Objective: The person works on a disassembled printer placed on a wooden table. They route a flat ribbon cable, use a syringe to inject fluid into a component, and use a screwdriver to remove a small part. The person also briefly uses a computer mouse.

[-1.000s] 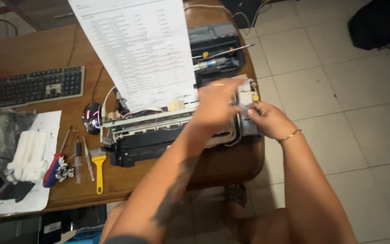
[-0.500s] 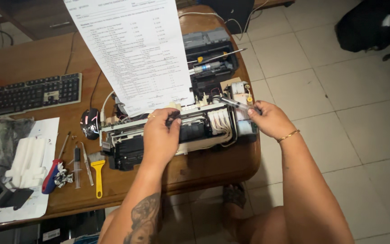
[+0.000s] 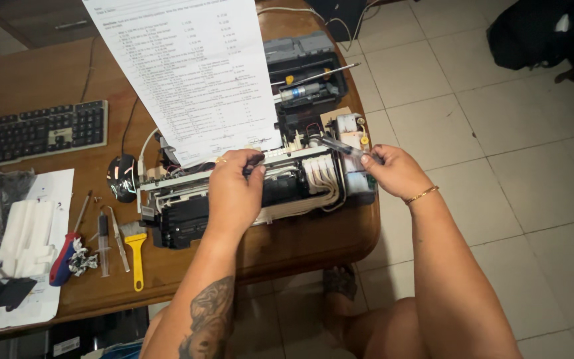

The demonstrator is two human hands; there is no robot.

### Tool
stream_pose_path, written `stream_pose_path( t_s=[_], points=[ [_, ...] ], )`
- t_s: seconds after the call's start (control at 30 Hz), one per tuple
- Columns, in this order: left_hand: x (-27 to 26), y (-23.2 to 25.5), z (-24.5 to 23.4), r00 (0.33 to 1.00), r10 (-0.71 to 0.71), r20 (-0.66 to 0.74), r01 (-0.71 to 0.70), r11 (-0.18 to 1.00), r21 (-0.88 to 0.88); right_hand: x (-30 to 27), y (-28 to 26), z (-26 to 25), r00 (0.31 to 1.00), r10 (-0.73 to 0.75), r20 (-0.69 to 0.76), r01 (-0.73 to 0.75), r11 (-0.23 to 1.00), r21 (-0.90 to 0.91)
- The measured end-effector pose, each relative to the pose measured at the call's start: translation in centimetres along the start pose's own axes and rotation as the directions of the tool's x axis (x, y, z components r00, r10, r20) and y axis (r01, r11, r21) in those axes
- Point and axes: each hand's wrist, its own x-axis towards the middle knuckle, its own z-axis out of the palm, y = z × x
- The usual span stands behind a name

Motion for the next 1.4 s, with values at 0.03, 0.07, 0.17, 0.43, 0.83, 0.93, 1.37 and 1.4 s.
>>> stream_pose_path(
  t_s=[0.03, 0.07, 0.17, 0.43, 0.83, 0.93, 1.37, 1.4],
  points=[
    [0.0, 0.1, 0.0, 1.000, -0.008, 0.007, 0.008, 1.000, -0.002, 0.0, 0.0, 0.0, 1.000, 0.020, -0.005, -0.021, 0.999, -0.031],
    [0.1, 0.2, -0.1, 1.000, -0.013, 0.012, 0.013, 1.000, 0.006, 0.0, 0.0, 0.0, 1.000, 0.008, -0.005, -0.008, 1.000, -0.015],
    [0.3, 0.4, 0.0, 0.994, -0.073, 0.086, 0.067, 0.995, 0.072, 0.0, 0.0, 0.0, 1.000, -0.009, -0.006, 0.009, 1.000, 0.010],
    [-1.2, 0.3, 4.8, 0.963, -0.029, 0.268, -0.075, 0.927, 0.368, 0.3, 0.9, 0.2, 1.000, -0.023, -0.019, 0.023, 1.000, 0.001],
    [-1.5, -0.5, 7.6, 0.991, 0.088, 0.104, -0.116, 0.943, 0.312, 0.2, 0.9, 0.2, 1.000, 0.030, 0.005, -0.030, 0.999, 0.030],
    [-1.4, -0.2, 7.5, 0.994, 0.022, 0.108, -0.054, 0.948, 0.313, 0.2, 1.1, 0.3, 0.999, 0.031, 0.008, -0.031, 0.997, 0.070],
    [-1.2, 0.0, 7.3, 0.990, -0.016, 0.138, -0.028, 0.951, 0.308, 0.4, 1.4, 0.4, 1.000, 0.027, 0.009, -0.028, 0.997, 0.076],
    [-1.2, 0.1, 7.3, 0.990, -0.020, 0.137, -0.023, 0.952, 0.307, 0.4, 1.4, 0.4, 0.999, 0.038, 0.011, -0.039, 0.996, 0.081]
  ],
)
